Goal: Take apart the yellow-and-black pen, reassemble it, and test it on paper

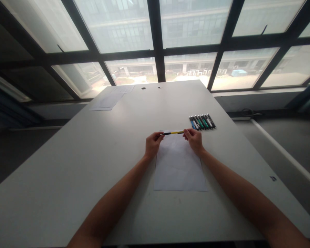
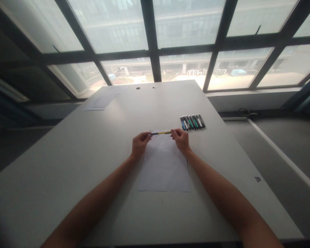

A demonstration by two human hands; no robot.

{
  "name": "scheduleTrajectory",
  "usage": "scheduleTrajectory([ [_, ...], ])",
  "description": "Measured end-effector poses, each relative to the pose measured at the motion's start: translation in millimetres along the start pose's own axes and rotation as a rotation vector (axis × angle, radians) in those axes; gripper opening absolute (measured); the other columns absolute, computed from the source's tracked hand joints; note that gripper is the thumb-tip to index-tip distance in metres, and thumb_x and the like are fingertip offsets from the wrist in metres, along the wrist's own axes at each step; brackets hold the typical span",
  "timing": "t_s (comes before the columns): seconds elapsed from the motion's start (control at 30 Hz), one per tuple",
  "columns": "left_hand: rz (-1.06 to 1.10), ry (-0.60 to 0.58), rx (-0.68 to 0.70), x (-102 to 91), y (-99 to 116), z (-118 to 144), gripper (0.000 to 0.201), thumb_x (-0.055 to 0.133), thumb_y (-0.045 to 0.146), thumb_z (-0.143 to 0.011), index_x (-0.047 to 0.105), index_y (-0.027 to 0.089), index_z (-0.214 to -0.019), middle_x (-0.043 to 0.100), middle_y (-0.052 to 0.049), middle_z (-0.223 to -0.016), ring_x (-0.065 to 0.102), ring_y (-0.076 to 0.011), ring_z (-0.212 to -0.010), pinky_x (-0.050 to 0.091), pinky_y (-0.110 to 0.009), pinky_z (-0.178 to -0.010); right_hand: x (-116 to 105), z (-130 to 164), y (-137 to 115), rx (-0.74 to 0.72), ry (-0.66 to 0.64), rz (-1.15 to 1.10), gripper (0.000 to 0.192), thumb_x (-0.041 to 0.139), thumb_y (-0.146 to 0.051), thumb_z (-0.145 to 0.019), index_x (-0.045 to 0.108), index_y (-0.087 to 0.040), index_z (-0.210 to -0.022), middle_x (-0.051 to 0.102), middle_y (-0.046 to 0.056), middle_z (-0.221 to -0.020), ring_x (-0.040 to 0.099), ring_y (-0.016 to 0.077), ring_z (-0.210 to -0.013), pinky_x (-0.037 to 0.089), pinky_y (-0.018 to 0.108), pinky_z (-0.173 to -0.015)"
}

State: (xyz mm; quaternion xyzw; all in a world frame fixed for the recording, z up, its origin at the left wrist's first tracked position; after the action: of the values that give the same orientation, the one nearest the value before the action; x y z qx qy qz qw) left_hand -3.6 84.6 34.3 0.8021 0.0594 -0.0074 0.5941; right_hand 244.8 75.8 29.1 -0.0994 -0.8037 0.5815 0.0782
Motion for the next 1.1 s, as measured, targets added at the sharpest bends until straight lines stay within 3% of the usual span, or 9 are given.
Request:
scheduleTrajectory([
  [1.1,-0.004,-0.017,-0.042,-0.5,-4.6,-0.3,0.022,0.076,0.034,-0.077,0.076,0.016,-0.089,0.074,-0.005,-0.073,0.065,-0.0151,-0.065,0.053,-0.028,-0.065,0.8,-1.1,2.2,-0.007,-0.017,0.001,0.029,0.07,-0.045,-0.083,0.069,-0.016,-0.078,0.066,0.003,-0.063,0.054,0.0125,-0.053,0.043,0.026,-0.051],
])
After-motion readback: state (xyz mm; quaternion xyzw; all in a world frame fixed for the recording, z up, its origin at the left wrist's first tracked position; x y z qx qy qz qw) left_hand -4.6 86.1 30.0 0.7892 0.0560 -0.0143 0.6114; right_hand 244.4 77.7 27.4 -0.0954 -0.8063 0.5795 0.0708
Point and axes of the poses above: each hand's wrist, its own z-axis away from the middle knuckle, its own x-axis out of the palm, y = z × x, the point moved 9 cm from there along -z, towards the middle knuckle
